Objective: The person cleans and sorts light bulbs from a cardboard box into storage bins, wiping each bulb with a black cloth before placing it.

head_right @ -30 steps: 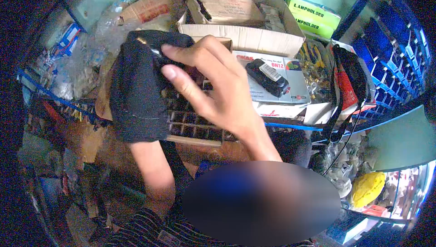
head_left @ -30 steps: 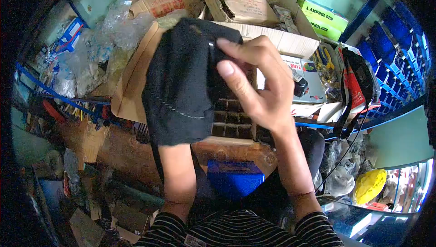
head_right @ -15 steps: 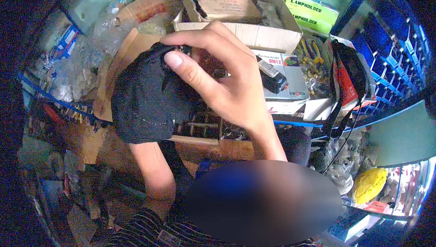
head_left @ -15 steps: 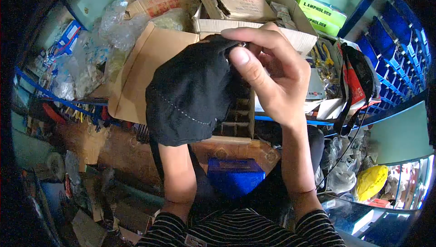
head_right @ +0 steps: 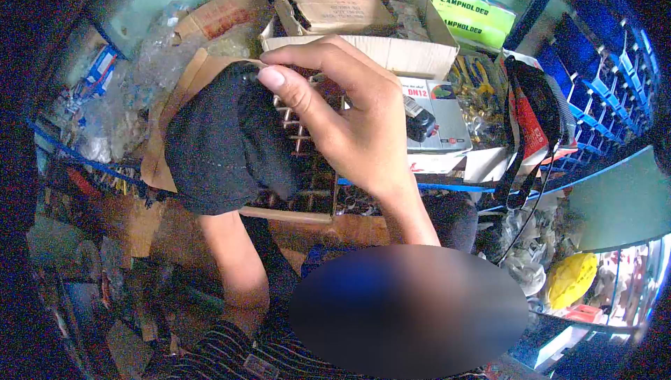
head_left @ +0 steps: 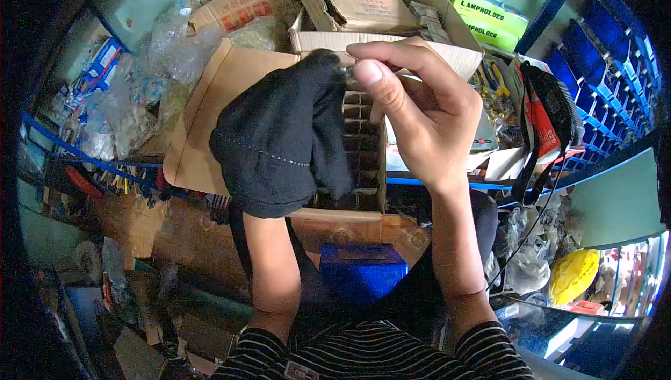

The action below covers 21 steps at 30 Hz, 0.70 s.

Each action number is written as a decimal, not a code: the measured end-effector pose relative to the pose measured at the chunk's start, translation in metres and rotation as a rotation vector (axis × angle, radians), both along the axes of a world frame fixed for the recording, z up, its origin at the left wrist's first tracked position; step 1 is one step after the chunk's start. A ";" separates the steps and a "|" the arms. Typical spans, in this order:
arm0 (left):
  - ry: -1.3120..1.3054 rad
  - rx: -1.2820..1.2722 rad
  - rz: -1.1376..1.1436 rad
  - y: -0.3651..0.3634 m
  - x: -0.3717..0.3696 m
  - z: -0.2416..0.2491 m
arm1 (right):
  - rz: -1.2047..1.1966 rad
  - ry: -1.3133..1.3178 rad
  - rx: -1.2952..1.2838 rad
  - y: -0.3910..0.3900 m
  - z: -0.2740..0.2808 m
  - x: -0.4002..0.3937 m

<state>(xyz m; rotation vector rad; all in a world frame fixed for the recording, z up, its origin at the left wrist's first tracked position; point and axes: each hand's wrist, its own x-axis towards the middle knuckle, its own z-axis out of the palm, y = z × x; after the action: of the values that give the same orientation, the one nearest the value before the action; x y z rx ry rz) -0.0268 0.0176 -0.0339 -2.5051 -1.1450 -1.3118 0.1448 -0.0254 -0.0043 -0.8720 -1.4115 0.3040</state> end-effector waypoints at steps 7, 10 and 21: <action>0.003 0.009 -0.015 0.005 0.001 0.002 | -0.013 -0.063 -0.078 -0.004 0.002 0.003; 0.021 0.006 -0.010 -0.002 0.000 0.000 | 0.033 -0.142 -0.092 -0.006 0.003 0.002; 0.002 0.010 0.018 -0.001 -0.010 -0.001 | 0.038 -0.319 0.162 -0.006 0.008 0.012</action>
<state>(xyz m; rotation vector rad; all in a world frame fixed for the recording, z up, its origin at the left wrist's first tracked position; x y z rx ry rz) -0.0369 0.0164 -0.0344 -2.4825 -1.1552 -1.3074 0.1566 -0.0316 0.0039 -0.7837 -1.7235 0.0772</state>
